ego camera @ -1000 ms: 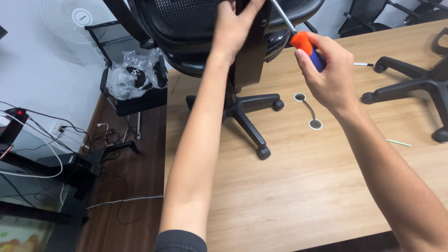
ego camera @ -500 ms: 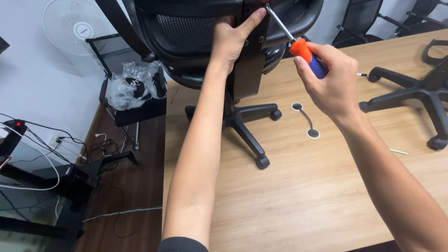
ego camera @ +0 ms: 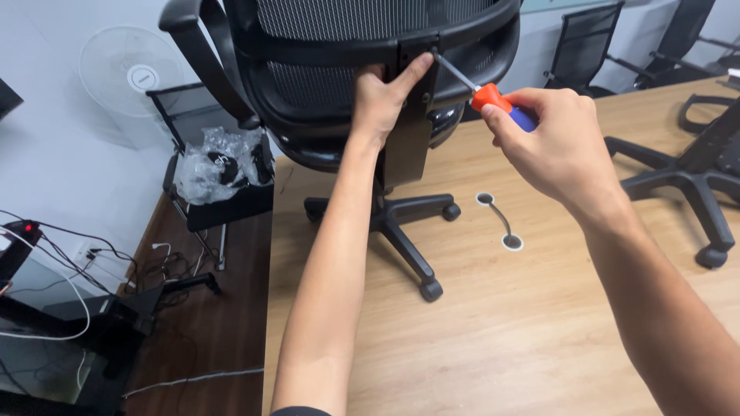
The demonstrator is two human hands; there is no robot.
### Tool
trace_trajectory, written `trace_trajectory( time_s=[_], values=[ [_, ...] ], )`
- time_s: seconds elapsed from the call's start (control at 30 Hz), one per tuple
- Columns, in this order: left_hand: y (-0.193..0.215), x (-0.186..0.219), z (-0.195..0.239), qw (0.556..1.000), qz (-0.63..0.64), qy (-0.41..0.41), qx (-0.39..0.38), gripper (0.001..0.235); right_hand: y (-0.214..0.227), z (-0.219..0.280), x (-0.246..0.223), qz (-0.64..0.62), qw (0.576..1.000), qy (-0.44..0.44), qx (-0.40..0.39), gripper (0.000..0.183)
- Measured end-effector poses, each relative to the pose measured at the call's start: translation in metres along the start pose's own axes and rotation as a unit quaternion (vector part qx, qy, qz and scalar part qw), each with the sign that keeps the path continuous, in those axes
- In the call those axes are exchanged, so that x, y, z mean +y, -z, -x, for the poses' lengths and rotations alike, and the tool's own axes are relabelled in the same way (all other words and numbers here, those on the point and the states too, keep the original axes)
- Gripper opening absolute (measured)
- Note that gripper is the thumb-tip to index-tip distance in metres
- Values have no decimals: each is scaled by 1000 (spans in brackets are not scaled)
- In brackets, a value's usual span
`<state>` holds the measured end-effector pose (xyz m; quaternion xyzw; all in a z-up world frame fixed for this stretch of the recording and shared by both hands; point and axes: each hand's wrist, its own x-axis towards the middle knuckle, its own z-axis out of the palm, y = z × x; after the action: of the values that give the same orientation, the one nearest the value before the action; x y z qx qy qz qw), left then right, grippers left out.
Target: Repair an office chair by loosening and tightening screws on the backrest assembly.
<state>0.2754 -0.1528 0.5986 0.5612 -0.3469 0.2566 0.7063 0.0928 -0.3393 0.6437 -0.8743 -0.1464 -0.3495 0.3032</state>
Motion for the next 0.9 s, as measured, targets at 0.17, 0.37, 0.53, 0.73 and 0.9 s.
trace_trajectory(
  time_s=[0.17,0.37,0.53,0.73,0.9],
  values=[
    [-2,-4,1,1000,-5,12,18,26,13,-14,-20,-31,984,-153,-90,40],
    [-2,-1,2,999,-21,37,27,27,-4,-24,32,-299,901,-271,-160,32],
    [-3,5,4,997,-35,64,34,24,-5,-27,29,-444,822,-299,-193,30],
    [-4,4,4,998,-13,49,32,23,11,-27,-20,-134,943,-252,-173,41],
    [-4,3,3,997,-29,60,39,23,8,-30,-11,87,982,-89,-142,35]
  ],
)
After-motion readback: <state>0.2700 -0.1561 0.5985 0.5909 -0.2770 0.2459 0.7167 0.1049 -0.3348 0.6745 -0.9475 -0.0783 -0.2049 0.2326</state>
